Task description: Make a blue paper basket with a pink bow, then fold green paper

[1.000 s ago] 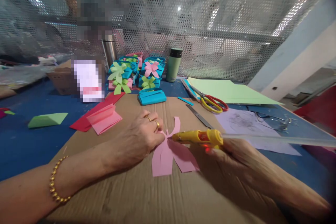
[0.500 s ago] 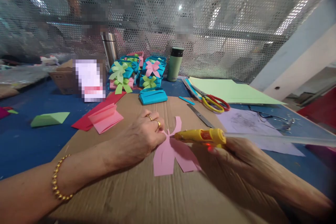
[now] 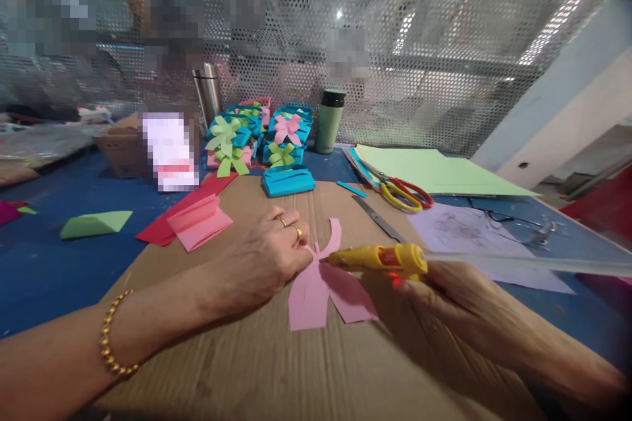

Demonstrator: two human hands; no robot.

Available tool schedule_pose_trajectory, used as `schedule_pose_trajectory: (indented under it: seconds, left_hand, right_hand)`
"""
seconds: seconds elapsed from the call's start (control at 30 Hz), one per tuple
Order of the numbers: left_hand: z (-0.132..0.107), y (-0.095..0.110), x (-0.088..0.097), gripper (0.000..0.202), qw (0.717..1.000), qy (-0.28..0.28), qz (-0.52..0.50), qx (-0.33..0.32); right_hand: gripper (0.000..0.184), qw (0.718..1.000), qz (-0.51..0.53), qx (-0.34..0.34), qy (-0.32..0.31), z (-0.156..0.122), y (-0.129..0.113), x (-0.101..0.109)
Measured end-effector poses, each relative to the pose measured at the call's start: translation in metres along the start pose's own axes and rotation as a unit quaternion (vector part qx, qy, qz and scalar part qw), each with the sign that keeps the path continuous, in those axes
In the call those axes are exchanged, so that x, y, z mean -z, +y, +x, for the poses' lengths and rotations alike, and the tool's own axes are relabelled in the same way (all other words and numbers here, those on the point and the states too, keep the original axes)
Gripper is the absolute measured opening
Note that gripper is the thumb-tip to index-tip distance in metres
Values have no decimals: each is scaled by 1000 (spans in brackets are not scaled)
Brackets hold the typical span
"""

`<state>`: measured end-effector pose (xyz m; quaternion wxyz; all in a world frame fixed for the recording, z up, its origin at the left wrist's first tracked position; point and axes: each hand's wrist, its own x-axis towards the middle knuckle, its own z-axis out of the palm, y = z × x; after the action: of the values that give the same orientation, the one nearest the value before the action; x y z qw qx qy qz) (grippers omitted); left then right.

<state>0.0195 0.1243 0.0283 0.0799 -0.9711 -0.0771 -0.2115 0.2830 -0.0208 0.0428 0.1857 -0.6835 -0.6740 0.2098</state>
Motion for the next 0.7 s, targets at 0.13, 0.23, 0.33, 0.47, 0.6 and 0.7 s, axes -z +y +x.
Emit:
schedule_pose_trajectory:
  seconds: [0.13,0.23,0.33,0.47,0.6,0.7]
  left_hand:
    - [1,1,3,29,1000,5,-10,2]
    - [1,1,4,32,1000,-9,-16,7]
    - [0,-1,2,30,999,-3,-33,16]
    - [0,-5,-1,22,994,38,-100,33]
    - [5,-13,-1,21,986,67,-129,80]
    - [15,-21,-2,30,984,77,-128,98]
  right_hand:
    - [42,999,2,18,-27,0,-1,-1]
    - [44,1000,-5,9,-22,-1,-2,0]
    - [45,1000,-5,9,-7,-3,-2,4]
    - [48,1000,-3,17,16,-6,0,6]
    - [42,1000,17,22,8,-6,0,3]
    - [35,999,31,37,19,-5,-3,1]
